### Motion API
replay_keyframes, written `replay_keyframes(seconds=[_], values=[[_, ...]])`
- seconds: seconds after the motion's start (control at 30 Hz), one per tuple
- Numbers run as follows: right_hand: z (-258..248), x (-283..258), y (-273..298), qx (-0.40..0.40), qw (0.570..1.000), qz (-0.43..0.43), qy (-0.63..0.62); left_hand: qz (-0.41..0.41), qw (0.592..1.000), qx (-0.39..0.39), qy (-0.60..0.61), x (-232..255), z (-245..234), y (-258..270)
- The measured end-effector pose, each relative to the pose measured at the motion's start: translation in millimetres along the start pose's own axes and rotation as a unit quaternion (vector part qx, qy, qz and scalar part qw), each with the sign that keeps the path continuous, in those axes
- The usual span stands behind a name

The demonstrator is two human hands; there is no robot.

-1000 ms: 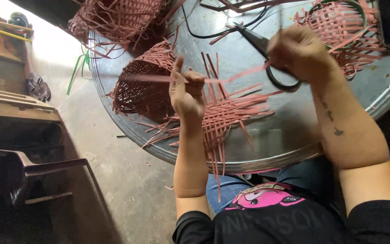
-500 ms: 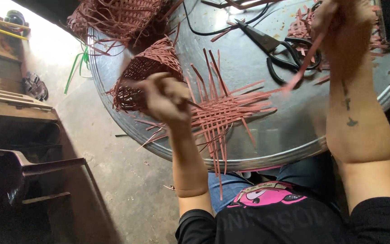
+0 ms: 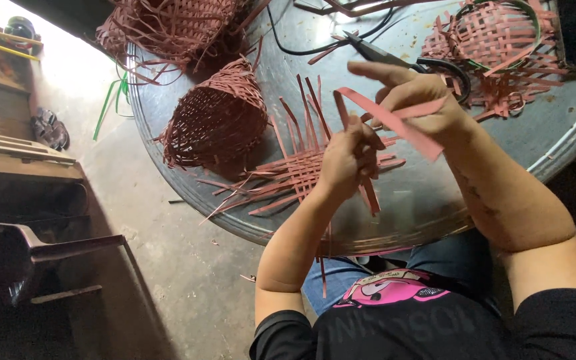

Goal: Weaving a basket from plastic strips and trimming the edges with scissors

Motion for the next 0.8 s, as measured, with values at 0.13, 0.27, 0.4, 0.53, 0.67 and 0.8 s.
replay_keyframes(seconds=[0.13,0.27,0.4,0.53,0.67,0.8], values=[[4,-21,-15,0.081,0.997,0.008,-0.015,0.022,0.999,-0.034,0.003,-12,-3,-5],[10,-36,-16,0.009,0.994,-0.012,0.109,-0.010,0.999,-0.048,0.002,-11,0,-1],[21,-43,-12,-0.082,0.961,-0.038,0.263,-0.072,0.996,-0.028,0.054,-24,-1,-3],[26,-49,-12,-0.084,0.935,-0.083,0.335,-0.095,0.991,-0.091,-0.012,-19,19,11],[25,-49,-12,-0.070,0.938,-0.088,0.328,-0.071,0.986,-0.097,-0.119,2,37,24],[14,-59,-12,0.042,0.919,-0.087,0.383,-0.082,0.960,-0.179,-0.201,-14,45,21]])
Point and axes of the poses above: each hand's wrist, its own y-axis away from the middle knuckle, its own z-axis out of the palm, x = y × z, the point moved 9 cm from there along -y, towards the middle knuckle, and after that the axes turned 2 degrees about -z, right-handed, at the moved point
